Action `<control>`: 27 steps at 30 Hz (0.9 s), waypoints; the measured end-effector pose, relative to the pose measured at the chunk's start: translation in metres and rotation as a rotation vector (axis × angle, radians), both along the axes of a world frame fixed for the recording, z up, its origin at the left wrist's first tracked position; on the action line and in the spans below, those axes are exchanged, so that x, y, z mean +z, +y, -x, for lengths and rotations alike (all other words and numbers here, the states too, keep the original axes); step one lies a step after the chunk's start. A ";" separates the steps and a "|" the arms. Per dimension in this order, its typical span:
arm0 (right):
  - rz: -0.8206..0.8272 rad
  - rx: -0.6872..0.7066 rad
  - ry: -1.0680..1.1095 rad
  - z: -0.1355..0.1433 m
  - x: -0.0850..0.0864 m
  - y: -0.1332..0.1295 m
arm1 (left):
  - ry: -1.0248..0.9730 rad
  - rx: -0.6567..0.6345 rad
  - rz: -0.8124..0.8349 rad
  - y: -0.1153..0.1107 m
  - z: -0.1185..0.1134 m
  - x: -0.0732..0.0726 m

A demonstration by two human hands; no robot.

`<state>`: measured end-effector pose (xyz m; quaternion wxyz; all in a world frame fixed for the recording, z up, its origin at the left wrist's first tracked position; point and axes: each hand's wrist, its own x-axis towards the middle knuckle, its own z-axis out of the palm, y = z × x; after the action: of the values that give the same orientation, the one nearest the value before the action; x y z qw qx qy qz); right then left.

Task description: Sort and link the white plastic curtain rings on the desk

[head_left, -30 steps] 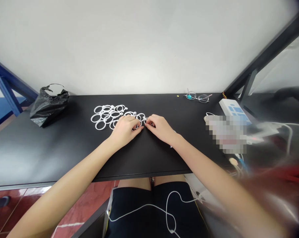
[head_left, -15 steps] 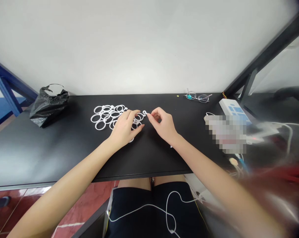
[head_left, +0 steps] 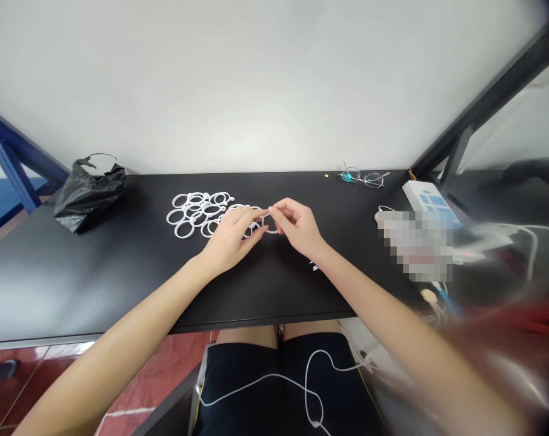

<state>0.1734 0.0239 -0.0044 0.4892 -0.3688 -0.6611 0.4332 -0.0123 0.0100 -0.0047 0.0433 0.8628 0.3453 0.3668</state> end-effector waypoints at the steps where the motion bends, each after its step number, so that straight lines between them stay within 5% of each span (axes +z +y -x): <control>1: 0.006 0.016 0.010 0.000 0.000 0.000 | -0.008 0.003 -0.010 0.001 0.000 0.000; 27: 0.203 -0.028 0.098 -0.001 0.002 0.003 | -0.033 -0.027 0.044 0.001 0.001 0.000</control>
<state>0.1740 0.0267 -0.0024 0.4871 -0.4041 -0.5838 0.5085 -0.0136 0.0112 -0.0044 0.0731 0.8599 0.3409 0.3728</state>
